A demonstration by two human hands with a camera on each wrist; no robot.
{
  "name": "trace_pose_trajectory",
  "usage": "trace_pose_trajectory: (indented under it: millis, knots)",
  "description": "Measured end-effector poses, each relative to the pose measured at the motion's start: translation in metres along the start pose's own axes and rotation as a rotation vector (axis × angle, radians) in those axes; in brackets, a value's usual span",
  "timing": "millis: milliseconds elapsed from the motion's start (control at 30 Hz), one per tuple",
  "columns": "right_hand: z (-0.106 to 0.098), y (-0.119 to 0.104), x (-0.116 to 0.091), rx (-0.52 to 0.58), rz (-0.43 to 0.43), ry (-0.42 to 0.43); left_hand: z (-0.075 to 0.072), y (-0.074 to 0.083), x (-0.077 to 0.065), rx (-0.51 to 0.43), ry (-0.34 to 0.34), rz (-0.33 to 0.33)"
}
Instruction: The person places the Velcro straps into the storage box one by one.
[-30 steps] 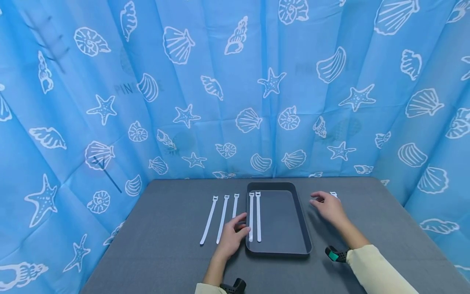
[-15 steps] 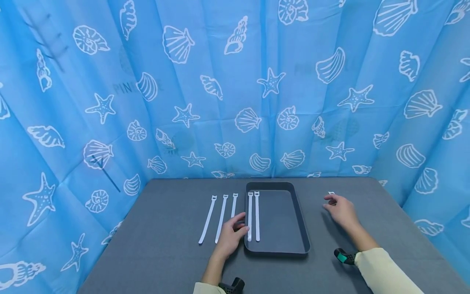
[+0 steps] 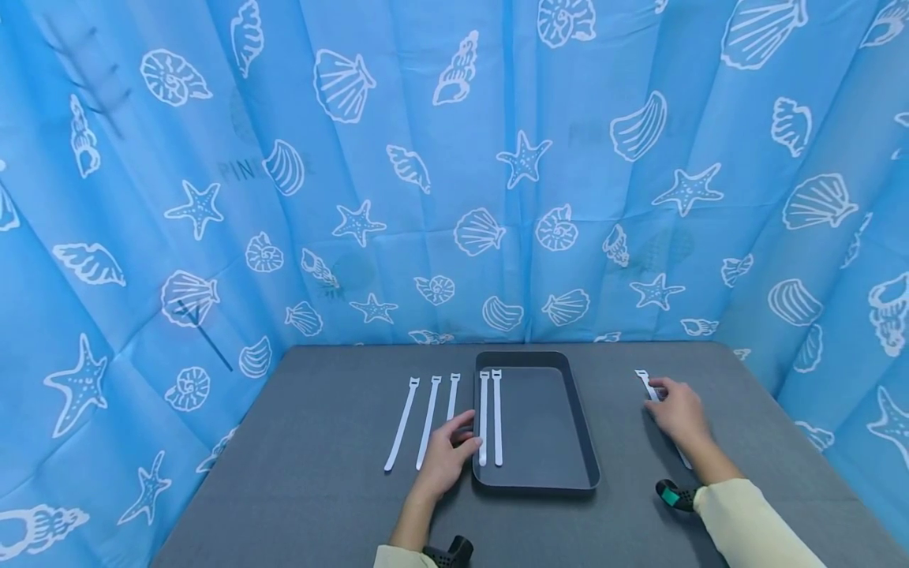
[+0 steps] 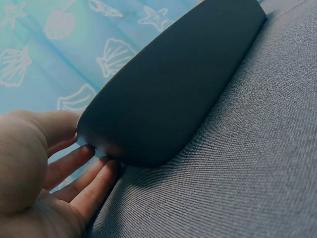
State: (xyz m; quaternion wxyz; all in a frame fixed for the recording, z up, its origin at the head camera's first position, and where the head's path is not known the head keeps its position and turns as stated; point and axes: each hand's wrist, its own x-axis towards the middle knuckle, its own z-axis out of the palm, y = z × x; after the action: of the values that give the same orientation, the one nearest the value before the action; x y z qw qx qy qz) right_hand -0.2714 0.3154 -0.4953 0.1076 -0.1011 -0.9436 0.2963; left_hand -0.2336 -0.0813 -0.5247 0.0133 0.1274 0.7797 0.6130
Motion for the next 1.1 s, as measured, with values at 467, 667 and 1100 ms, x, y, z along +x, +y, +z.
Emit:
trace_pose_trajectory:
  millis: [467, 667, 1100]
  knots:
    - [0.002, 0.006, 0.006, -0.011, 0.179, -0.011, 0.001, -0.003, 0.0, 0.018, 0.011, 0.007]
    - [0.004, 0.003, 0.005, -0.002, 0.229, -0.022, 0.001, -0.003, 0.001, 0.01, 0.012, 0.012]
    - [-0.005, 0.003, -0.002, 0.042, 0.05, -0.174, -0.004, 0.037, -0.015, -0.014, -0.013, 0.029]
